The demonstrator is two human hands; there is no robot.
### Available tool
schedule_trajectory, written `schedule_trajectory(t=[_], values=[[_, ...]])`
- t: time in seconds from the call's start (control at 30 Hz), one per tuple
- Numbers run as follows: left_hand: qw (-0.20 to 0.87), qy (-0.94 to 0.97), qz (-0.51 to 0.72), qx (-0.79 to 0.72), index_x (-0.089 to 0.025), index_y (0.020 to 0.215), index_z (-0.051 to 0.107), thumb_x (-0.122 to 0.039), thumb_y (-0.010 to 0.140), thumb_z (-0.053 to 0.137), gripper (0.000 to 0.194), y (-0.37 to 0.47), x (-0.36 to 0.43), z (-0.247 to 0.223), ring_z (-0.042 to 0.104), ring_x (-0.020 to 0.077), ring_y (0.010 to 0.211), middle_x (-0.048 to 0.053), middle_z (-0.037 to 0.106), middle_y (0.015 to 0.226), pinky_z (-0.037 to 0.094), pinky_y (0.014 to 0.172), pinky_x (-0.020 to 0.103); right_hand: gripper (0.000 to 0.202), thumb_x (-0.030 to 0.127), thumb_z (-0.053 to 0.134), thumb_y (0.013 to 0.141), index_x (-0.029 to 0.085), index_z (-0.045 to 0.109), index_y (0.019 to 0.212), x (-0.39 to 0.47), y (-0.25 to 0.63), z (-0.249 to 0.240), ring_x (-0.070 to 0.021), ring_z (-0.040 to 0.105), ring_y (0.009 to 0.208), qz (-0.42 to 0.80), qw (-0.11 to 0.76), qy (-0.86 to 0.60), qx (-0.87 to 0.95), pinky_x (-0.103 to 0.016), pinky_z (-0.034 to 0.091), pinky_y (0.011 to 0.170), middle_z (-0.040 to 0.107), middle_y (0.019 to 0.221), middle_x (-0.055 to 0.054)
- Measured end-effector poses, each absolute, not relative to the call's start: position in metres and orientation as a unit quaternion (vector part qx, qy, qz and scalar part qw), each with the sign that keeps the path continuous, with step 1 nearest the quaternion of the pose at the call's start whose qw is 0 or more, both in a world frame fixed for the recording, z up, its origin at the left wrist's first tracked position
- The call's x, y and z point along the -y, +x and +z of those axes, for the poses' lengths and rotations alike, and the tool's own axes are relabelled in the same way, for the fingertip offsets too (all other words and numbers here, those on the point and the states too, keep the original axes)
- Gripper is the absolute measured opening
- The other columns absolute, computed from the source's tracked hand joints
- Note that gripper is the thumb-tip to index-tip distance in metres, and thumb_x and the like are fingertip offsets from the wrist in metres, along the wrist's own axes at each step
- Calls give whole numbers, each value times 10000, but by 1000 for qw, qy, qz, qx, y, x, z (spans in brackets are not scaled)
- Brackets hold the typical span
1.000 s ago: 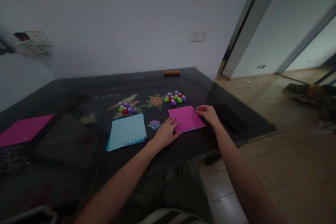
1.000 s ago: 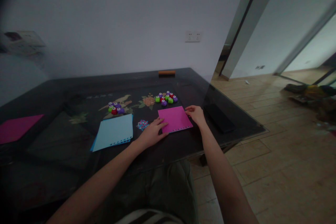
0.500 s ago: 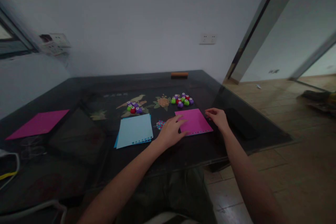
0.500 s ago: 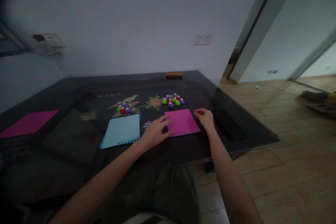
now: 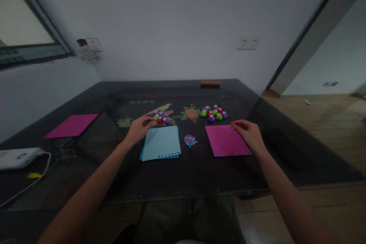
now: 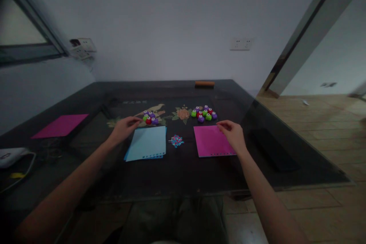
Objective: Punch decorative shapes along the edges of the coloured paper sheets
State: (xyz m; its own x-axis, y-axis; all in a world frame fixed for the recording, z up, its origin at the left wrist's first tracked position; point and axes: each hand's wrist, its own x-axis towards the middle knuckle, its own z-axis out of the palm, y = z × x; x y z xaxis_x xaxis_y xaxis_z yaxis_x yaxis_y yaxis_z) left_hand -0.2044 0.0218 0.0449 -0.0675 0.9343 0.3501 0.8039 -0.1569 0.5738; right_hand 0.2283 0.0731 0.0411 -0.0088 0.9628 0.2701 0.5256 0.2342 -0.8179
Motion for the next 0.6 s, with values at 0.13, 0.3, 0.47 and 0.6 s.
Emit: schedule_trajectory(t=[0.13,0.3,0.47,0.6], values=[[108,673,338,-649,-159,903,641,-334,793,487,258,-218,-20,28,601,195,866,76,662,942,475,797,328,145,263,603,731,181,680,823,-73,177,63,-198,626,792,270,361,-501,739,-316,478,741,688,856,-65],[114,701,317,-628,-178,915,628,-304,811,461,235,-219,-14,26,578,190,907,65,630,948,454,834,344,164,185,576,755,176,670,888,-82,111,62,-176,622,813,309,261,-417,814,-298,478,712,680,891,-56],[134,732,277,-608,-187,972,619,-301,812,473,245,-222,-12,29,551,201,972,63,601,996,419,890,355,243,173,613,751,156,646,992,-96,59,52,-200,600,909,240,186,-363,881,-338,451,803,652,1013,-88],[161,728,253,-617,-185,1021,603,-325,810,487,278,-223,-12,28,536,215,996,66,585,1022,411,897,373,260,215,593,788,136,619,1034,-103,33,44,-225,579,949,188,128,-349,909,-356,432,826,627,1027,-114]])
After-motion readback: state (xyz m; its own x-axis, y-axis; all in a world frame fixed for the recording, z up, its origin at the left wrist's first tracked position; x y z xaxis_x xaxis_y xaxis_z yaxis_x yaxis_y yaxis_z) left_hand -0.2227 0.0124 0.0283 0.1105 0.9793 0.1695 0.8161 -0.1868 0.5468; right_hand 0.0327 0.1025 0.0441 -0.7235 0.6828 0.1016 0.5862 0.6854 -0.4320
